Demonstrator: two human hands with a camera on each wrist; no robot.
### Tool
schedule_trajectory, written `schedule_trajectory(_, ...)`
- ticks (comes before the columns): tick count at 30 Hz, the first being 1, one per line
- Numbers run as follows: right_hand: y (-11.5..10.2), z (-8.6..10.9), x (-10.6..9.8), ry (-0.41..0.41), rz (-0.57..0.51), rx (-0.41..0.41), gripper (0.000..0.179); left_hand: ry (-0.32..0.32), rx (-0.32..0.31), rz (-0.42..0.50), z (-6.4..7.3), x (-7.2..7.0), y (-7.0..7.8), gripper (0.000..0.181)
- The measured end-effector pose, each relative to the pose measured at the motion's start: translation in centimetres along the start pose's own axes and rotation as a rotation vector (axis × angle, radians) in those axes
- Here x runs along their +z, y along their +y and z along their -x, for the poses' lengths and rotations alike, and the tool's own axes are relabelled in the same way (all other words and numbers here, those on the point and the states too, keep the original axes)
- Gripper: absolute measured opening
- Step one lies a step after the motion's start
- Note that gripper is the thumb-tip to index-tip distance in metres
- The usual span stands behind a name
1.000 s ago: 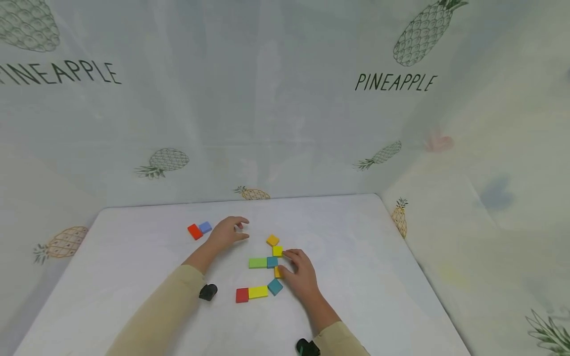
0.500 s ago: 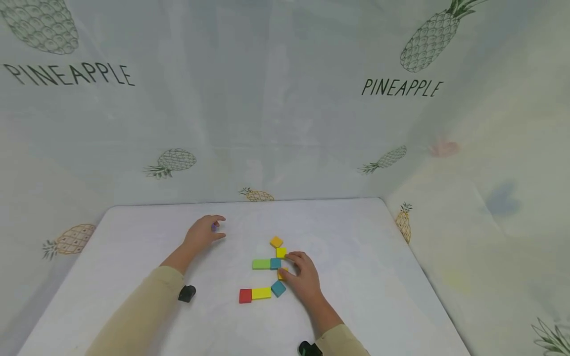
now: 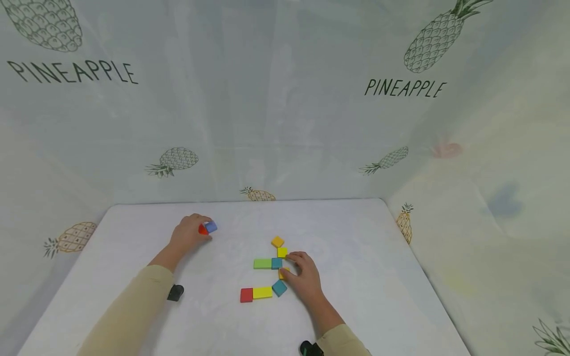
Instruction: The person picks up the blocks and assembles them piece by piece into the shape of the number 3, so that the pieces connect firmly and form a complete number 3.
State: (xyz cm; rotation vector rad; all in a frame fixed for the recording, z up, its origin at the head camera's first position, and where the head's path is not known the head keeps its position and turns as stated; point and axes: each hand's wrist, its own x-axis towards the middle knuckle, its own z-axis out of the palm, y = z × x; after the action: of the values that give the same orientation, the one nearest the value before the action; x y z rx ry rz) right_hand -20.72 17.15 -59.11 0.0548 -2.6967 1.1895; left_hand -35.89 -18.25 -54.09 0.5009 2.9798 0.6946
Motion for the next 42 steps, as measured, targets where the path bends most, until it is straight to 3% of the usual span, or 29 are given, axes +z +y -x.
schedule_trajectory(5, 0.0, 0.0, 0.0, 0.006, 0.002, 0.002, 0.035, -0.055, -0.024, 0.037, 0.2, -0.1, -0.8, 0.046)
schedule_trajectory(11, -0.2, 0.0, -0.1, -0.007, 0.008, 0.017, 0.035, -0.094, -0.039, 0.054, 0.8, -0.5, -0.7, 0.043)
schedule_trajectory(23, -0.3, 0.1, -0.3, 0.000, -0.001, -0.002, 0.034, -0.072, -0.017, -0.011, 1.5, -0.1, -0.9, 0.034)
schedule_trajectory(30, -0.4, 0.1, -0.2, 0.008, 0.016, -0.026, 0.034, -0.081, -0.032, 0.023, 1.7, 0.1, -0.9, 0.030)
schedule_trajectory(34, -0.6, 0.1, -0.3, 0.007, 0.012, -0.016, 0.034, -0.086, -0.057, 0.055, 1.8, 0.0, -0.5, 0.029)
schedule_trajectory(42, -0.5, 0.1, -0.3, 0.005, 0.004, -0.017, 0.033, -0.099, -0.044, 0.029, 1.4, 0.4, 0.9, 0.035)
